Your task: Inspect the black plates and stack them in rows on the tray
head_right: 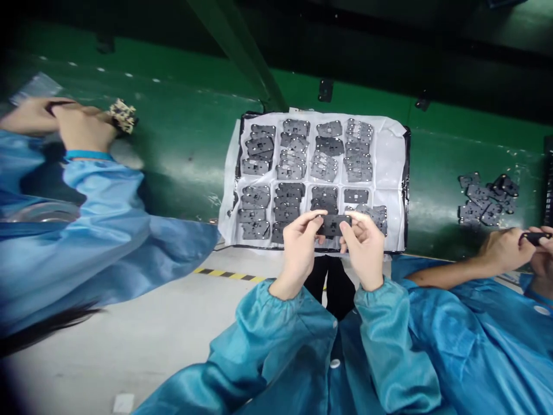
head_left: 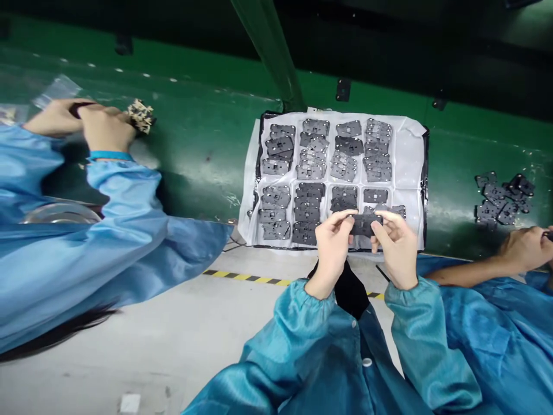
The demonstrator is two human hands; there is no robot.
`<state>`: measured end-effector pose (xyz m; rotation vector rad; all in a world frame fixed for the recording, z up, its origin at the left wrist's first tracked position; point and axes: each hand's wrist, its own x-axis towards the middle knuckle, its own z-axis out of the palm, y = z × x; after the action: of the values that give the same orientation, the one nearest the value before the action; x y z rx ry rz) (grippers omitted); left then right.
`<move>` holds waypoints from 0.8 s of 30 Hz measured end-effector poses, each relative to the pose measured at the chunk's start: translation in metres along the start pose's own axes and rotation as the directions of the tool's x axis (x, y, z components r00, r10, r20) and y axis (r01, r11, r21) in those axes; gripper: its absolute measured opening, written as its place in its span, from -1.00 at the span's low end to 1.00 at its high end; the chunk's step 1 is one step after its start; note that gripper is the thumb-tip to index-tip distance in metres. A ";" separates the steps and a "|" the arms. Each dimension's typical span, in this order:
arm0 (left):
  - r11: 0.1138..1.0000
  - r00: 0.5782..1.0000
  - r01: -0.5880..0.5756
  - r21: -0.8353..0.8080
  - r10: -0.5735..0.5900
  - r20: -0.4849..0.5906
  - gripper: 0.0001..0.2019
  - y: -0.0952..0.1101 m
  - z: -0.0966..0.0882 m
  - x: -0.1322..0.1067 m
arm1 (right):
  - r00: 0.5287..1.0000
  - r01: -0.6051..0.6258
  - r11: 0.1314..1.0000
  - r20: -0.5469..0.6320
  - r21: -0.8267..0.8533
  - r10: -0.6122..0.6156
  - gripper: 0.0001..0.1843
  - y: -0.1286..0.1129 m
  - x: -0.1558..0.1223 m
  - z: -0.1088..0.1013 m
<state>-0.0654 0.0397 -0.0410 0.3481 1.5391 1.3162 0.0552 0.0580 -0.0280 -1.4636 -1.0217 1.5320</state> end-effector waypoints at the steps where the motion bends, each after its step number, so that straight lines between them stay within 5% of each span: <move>1: 1.000 1.000 -0.005 0.019 0.005 -0.018 -0.81 -0.002 -0.003 -0.003 | 1.000 -0.004 1.000 -0.016 -0.028 0.004 -0.71 0.002 -0.002 0.001; 9: 0.957 0.993 -0.053 0.286 0.081 -0.088 -0.86 -0.037 -0.061 -0.020 | 0.996 -0.069 0.989 -0.058 -0.129 0.062 -0.81 0.055 -0.033 0.022; 12: 0.911 0.994 -0.099 0.400 0.106 0.004 -0.85 -0.047 -0.079 -0.011 | 1.000 0.025 0.950 0.000 -0.310 -0.026 -0.77 0.069 -0.031 0.011; 15: 0.786 0.959 -0.275 0.553 0.187 0.211 -0.81 -0.050 -0.086 0.004 | 0.955 0.178 0.781 -0.085 -0.599 -0.283 -0.76 0.073 -0.009 -0.018; 18: 0.609 0.868 -0.490 0.624 0.274 0.414 -0.81 -0.052 -0.087 0.016 | 0.869 0.177 0.595 -0.160 -0.784 -0.469 -0.71 0.074 0.024 -0.046; 21: 0.414 0.793 -0.609 0.677 0.311 0.523 -0.81 -0.054 -0.089 0.022 | 0.876 0.171 0.472 -0.087 -0.865 -0.475 -0.68 0.077 0.053 -0.060; 24: 0.269 0.781 -0.619 0.738 0.314 0.540 -0.80 -0.048 -0.092 0.023 | 0.909 0.181 0.477 -0.039 -0.860 -0.415 -0.79 0.074 0.064 -0.065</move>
<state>-0.1323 -0.0116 -0.1063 1.7782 1.8237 0.6101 0.1176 0.0912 -0.1220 -1.8856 -1.9058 0.5065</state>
